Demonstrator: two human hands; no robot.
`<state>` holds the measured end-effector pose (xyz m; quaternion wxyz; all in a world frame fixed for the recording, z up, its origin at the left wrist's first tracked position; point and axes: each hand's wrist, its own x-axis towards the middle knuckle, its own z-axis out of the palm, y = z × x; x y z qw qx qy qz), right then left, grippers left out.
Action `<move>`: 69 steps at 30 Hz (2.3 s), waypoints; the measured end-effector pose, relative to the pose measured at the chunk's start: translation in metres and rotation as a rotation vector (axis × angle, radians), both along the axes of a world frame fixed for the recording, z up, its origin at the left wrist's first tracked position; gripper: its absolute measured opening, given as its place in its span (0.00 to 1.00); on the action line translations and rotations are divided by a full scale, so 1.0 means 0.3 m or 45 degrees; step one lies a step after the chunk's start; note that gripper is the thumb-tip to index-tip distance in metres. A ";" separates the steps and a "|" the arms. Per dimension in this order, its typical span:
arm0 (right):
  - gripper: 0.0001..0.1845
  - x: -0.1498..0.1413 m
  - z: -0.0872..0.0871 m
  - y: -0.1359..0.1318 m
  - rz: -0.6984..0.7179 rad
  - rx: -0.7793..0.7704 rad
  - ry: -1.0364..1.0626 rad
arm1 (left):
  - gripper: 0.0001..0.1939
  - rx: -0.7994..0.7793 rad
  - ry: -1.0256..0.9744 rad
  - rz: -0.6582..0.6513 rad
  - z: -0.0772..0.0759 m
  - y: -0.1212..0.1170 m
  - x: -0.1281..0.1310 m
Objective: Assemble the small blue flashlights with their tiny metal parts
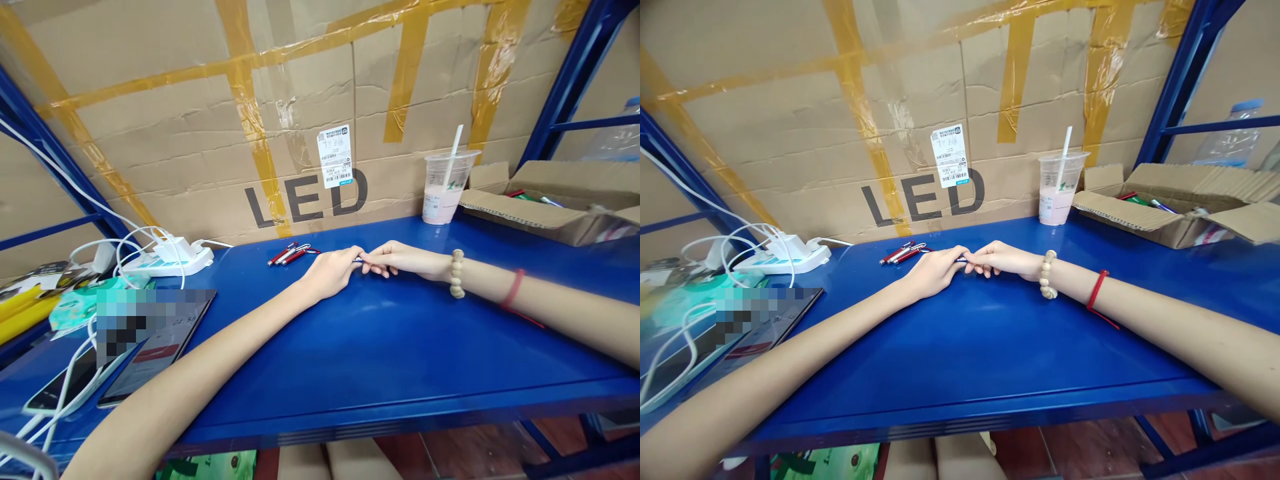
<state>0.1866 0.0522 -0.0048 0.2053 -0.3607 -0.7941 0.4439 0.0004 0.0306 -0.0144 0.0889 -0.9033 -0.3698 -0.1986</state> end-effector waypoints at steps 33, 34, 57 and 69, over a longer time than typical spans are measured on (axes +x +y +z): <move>0.23 0.004 -0.017 0.020 -0.380 -0.100 0.206 | 0.12 -0.270 -0.022 0.135 0.007 0.006 -0.004; 0.23 0.005 -0.019 0.022 -0.386 -0.106 0.207 | 0.12 -0.269 -0.019 0.129 0.005 0.007 -0.005; 0.23 -0.008 -0.015 -0.001 -0.422 -0.067 0.252 | 0.12 -0.251 0.021 0.171 0.019 -0.012 0.001; 0.22 -0.005 -0.020 0.001 -0.395 0.020 0.214 | 0.12 -0.260 -0.081 0.035 0.005 0.003 -0.008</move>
